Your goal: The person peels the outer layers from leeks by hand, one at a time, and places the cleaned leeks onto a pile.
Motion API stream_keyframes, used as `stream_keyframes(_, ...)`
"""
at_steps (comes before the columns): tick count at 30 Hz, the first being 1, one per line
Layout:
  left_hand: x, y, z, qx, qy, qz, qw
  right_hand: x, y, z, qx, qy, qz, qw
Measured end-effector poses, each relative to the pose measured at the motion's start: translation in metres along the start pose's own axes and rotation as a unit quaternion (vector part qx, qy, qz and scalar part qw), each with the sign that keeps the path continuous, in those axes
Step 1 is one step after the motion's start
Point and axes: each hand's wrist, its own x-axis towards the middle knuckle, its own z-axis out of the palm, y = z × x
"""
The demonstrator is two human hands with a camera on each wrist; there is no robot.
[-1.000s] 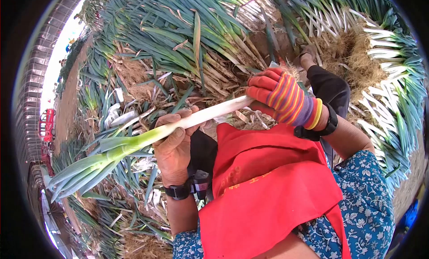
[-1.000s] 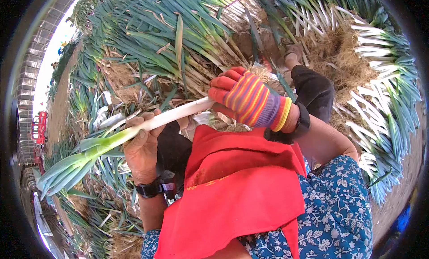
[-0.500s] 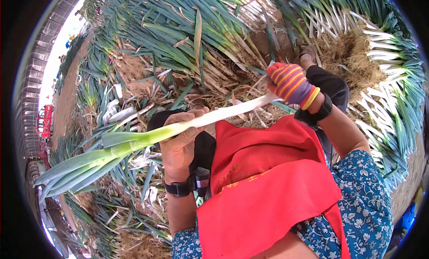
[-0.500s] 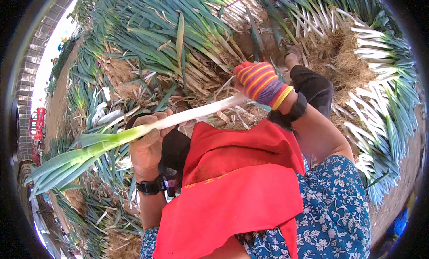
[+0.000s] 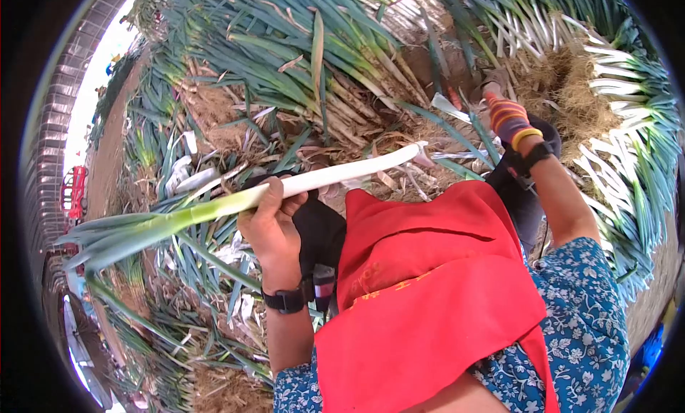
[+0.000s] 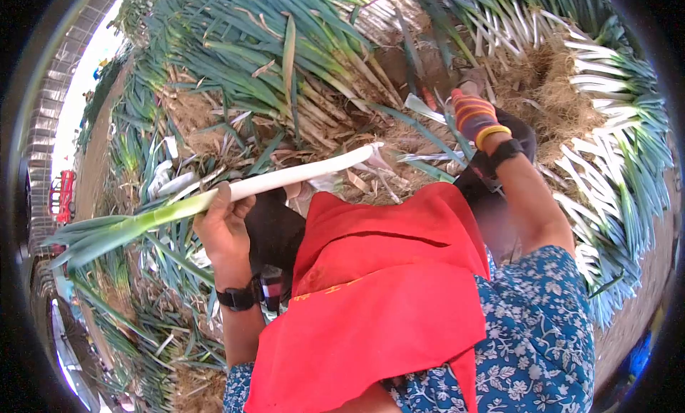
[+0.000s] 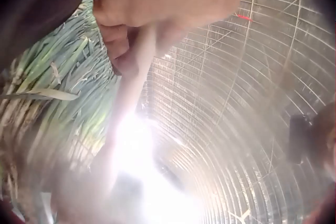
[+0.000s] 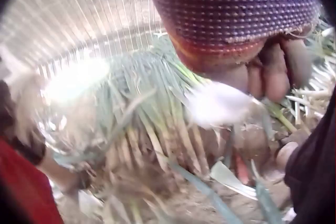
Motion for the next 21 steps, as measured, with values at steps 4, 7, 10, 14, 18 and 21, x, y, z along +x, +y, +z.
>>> stream_keyframes(4,0.010,-0.014,0.005,-0.043,0.061,-0.011,0.997,-0.036,-0.037,-0.021,-0.006,0.357,-0.170,0.919)
stream_keyframes(7,0.008,-0.025,0.020,-0.077,0.074,-0.056,0.993,-0.100,-0.103,-0.080,0.212,0.420,-0.274,0.839)
stream_keyframes(10,0.003,-0.028,0.032,-0.103,0.080,-0.098,0.987,-0.136,-0.157,-0.088,0.168,0.420,-0.400,0.797)
stream_keyframes(14,-0.001,-0.021,0.043,-0.127,0.070,-0.122,0.982,-0.134,-0.192,-0.085,0.165,0.417,-0.404,0.798)
stream_keyframes(18,0.005,-0.032,0.028,-0.213,0.050,-0.152,0.964,-0.117,-0.206,-0.080,0.146,0.379,-0.351,0.844)
stream_keyframes(21,0.000,-0.047,0.025,-0.210,0.083,-0.183,0.957,-0.089,-0.214,-0.067,0.160,0.170,-0.261,0.936)
